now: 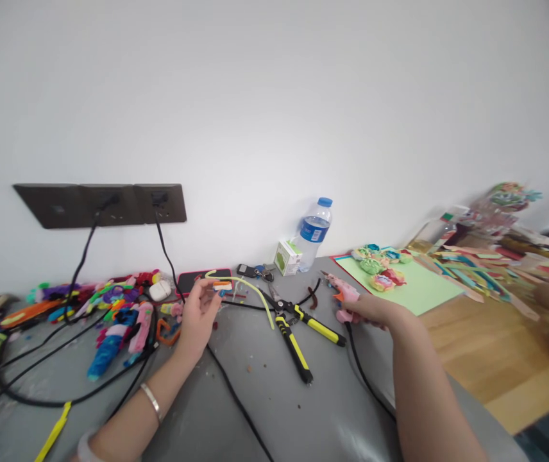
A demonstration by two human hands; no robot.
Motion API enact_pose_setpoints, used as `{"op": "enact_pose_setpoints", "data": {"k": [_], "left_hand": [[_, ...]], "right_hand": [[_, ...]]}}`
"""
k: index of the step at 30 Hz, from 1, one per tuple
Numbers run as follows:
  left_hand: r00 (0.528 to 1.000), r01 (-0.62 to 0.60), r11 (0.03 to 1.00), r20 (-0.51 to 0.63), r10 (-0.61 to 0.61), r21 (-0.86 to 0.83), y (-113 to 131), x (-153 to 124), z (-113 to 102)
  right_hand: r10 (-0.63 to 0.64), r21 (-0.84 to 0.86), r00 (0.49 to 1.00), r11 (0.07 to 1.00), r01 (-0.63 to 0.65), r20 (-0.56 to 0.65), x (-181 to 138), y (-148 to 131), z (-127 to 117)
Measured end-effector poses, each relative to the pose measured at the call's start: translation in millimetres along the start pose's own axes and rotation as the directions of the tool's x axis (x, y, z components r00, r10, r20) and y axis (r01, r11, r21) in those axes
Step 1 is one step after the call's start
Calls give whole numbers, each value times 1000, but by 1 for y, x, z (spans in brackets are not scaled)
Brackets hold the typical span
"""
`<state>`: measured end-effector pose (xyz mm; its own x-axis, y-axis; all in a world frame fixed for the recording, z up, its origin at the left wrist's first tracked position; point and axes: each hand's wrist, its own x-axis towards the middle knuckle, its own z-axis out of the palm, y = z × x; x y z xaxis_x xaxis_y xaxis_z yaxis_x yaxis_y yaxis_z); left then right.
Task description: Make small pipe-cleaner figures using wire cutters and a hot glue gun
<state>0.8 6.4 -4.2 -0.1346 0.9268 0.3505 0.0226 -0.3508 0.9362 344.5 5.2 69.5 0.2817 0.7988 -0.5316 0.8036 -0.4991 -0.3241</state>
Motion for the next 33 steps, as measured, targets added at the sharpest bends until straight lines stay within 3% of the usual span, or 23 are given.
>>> {"op": "enact_pose_setpoints", "data": {"k": [4, 10, 14, 17, 20, 22, 25, 29, 33], "left_hand": [[1000, 6, 1000, 3, -6, -16, 1, -1, 0], [1000, 10, 999, 29, -8, -52, -2, -1, 1], [997, 23, 998, 69, -19, -55, -5, -2, 2], [997, 19, 1000, 75, -17, -23, -6, -2, 1], [997, 13, 1000, 77, -13, 0, -6, -2, 1], [997, 15, 1000, 74, -14, -5, -7, -1, 0], [998, 45, 998, 55, -43, -36, -8, 0, 0], [995, 99, 992, 38, -97, -77, -7, 2, 0], [992, 129, 989, 19, -128, -66, -3, 3, -1]], "right_hand": [[27, -10, 999, 1000, -27, -32, 0, 7, -7], [46, 211, 996, 977, -30, -70, -5, 33, -17], [-79, 330, 979, 934, 139, -187, -14, 38, -19], [-266, 460, 906, 793, 399, -328, -20, 26, -17], [-432, 582, 784, 525, 621, -447, -23, 6, -10], [-469, 660, 724, 329, 675, -507, -25, -10, -3], [-502, 732, 691, 156, 664, -520, -29, -32, 10], [-555, 765, 655, 53, 642, -512, -33, -56, 34], [-633, 820, 672, 99, 564, -386, -29, -68, 57]]}}
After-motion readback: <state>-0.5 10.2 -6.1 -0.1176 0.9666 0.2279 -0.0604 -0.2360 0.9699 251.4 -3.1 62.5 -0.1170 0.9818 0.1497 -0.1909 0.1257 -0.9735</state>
